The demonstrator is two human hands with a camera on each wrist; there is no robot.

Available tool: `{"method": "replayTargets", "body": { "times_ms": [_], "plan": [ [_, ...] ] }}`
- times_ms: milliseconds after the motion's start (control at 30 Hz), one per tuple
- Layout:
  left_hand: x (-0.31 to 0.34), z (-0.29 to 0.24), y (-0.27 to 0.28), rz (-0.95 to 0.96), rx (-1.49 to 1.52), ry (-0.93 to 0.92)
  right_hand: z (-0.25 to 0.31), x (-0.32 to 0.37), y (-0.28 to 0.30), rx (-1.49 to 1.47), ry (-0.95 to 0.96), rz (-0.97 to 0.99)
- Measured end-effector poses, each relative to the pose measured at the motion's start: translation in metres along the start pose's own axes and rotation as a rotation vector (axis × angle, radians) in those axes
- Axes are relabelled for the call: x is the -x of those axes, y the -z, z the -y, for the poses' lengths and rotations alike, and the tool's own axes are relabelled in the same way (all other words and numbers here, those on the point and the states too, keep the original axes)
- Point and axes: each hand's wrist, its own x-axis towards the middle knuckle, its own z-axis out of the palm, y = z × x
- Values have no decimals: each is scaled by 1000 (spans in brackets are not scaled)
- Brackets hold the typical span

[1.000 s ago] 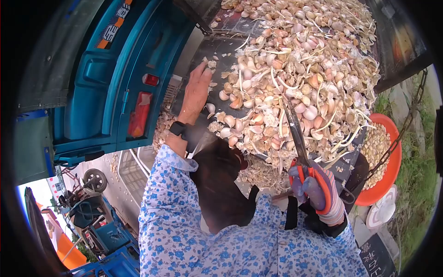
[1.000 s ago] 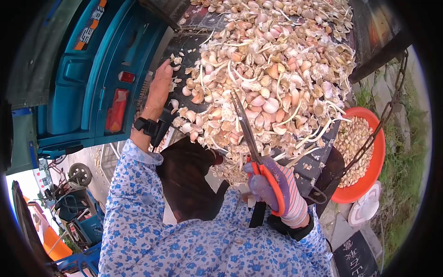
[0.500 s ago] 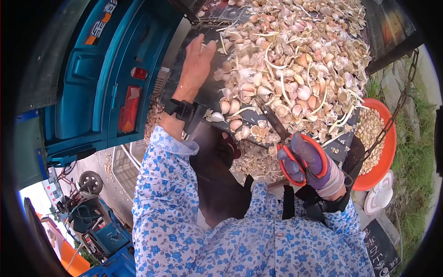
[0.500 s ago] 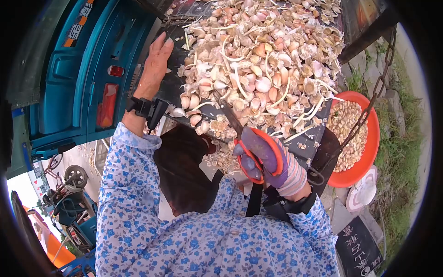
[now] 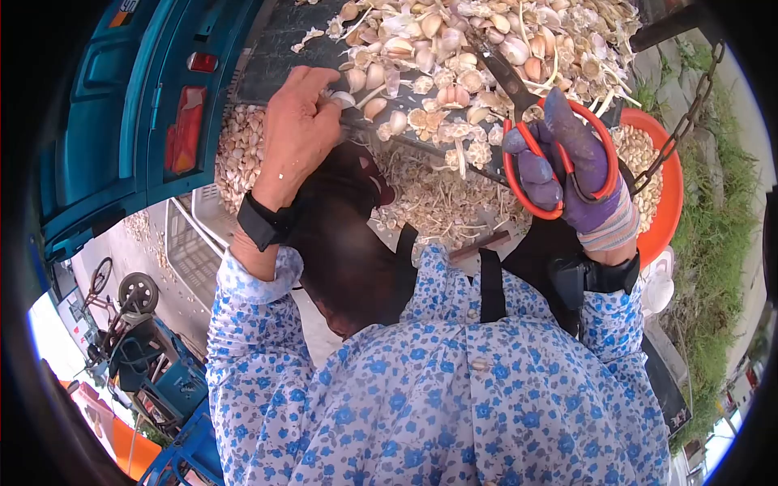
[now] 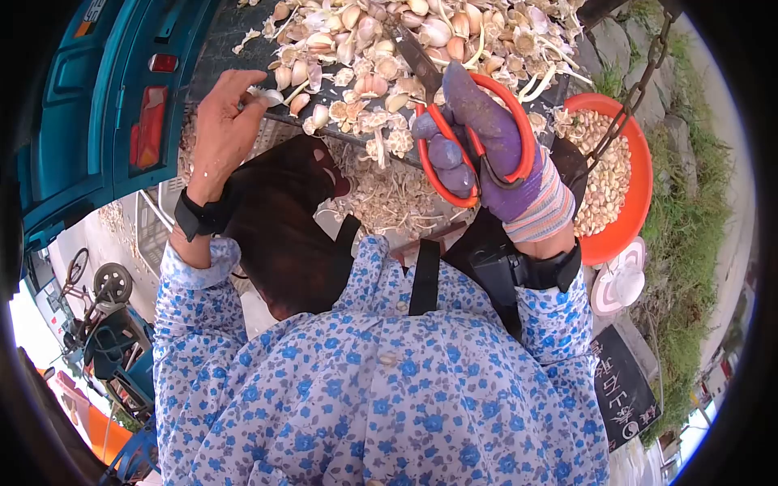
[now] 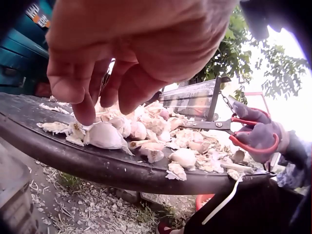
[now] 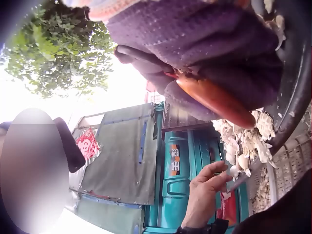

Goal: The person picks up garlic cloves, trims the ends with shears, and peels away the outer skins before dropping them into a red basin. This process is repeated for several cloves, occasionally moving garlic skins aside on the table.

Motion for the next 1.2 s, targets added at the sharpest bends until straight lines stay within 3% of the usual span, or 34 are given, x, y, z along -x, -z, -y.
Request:
{"method": "replayTargets", "body": {
  "times_ms": [200, 300, 433, 567, 633, 667, 733, 767, 800, 900, 933, 1000, 1100, 1200],
  "plan": [
    [13, 6, -22, -51, -126, -133, -3, 24, -4, 15, 111, -54],
    [18, 10, -29, -81, -19, -111, -8, 38, -5, -37, 186, -10],
    [24, 9, -32, -92, 82, -24, -27, 57, -11, 218, 368, -53],
    [24, -3, -36, -163, 43, -38, -36, 63, -11, 380, 305, 74],
    [22, -3, -37, -150, 82, -33, -44, 65, -19, 316, 281, 27],
    [20, 3, -41, -172, 188, -31, -47, 65, -18, 287, 245, 32],
    [21, -14, -20, 3, 939, 306, -51, 64, -15, 223, 171, 38],
    [25, -23, -11, 105, 1311, 486, -59, 59, -11, 367, 315, 4],
    [31, -29, -11, 91, 1422, 413, -70, 52, -6, 513, 458, -30],
    [45, -54, -6, 34, 1630, 369, -66, 53, -15, 966, 635, -95],
    [48, -61, -4, -9, 1650, 438, -67, 52, -17, 1102, 663, -116],
    [55, -57, -9, 34, 1719, 392, -70, 47, -25, 1283, 806, -183],
    [63, -58, -12, 36, 1766, 367, -74, 45, -33, 1438, 597, -115],
    [68, -69, -14, -68, 1750, 416, -73, 43, -42, 1472, 548, -145]
  ]
}}
